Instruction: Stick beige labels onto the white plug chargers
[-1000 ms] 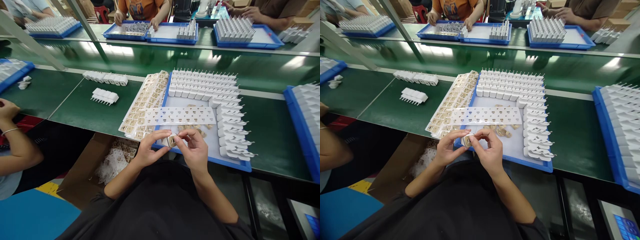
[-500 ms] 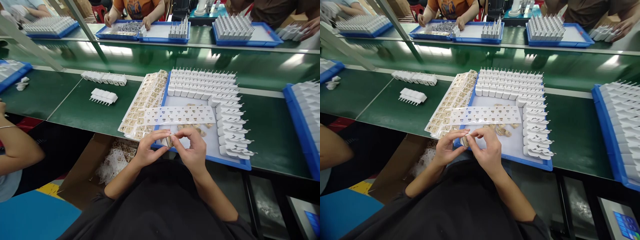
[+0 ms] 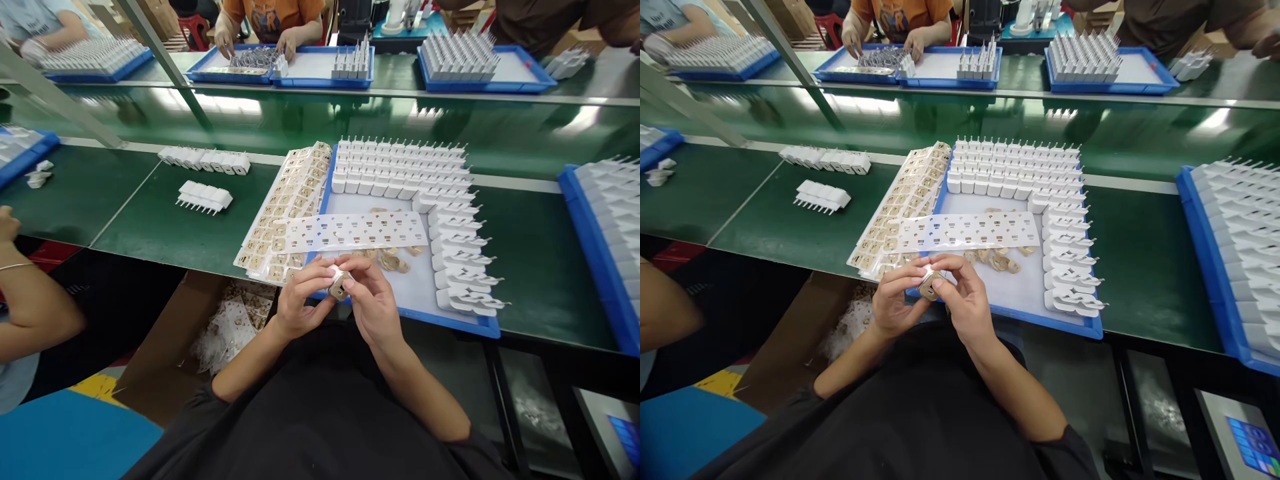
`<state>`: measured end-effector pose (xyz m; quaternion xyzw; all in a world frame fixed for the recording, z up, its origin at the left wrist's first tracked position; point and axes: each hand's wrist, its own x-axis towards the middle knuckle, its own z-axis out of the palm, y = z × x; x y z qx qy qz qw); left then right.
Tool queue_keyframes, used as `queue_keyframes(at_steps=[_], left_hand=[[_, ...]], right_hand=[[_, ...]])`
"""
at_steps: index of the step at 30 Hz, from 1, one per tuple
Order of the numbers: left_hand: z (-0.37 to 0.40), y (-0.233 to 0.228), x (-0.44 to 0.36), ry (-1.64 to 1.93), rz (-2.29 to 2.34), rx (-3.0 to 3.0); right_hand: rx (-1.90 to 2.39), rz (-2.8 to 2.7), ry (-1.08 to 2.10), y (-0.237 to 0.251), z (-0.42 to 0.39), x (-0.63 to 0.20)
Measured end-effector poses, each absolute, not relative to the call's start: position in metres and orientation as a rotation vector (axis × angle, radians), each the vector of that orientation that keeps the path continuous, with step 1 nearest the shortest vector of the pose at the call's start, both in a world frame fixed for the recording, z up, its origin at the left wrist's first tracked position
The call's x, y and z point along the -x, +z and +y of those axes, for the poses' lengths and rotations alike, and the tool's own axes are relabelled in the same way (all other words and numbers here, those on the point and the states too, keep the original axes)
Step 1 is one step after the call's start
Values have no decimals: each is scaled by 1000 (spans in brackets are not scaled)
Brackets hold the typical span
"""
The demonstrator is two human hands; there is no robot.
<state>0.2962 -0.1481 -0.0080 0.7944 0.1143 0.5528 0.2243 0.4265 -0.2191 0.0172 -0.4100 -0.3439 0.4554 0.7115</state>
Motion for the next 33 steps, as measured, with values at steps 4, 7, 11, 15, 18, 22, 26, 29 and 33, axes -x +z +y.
queue_keyframes(at_steps=[4, 7, 11, 15, 18, 22, 26, 29, 33], left_hand=[[-148, -12, -296, 1561, 272, -2268], [-147, -14, -296, 1576, 245, -2294], [-147, -15, -297, 1577, 223, -2263], [-147, -12, -295, 1523, 234, -2160], [-148, -10, -293, 1472, 216, -2111], [-150, -14, -290, 1399, 260, -2017], [-150, -21, -288, 1304, 356, -1863], [-146, -22, -285, 1302, 426, -1814], [-122, -15, -271, 1297, 751, -1913]], right_hand=[[902, -698, 1023, 17, -218, -425], [888, -678, 1010, 16, -217, -424], [884, -671, 1025, 16, -217, -427], [949, -873, 1039, 17, -219, -440], [1064, -1088, 843, 20, -219, -449], [1179, -1369, 343, 28, -220, -452], [1085, -1601, 245, 30, -226, -455], [1049, -1482, 410, 21, -231, -471], [1552, -1266, 279, -3, -227, -510]])
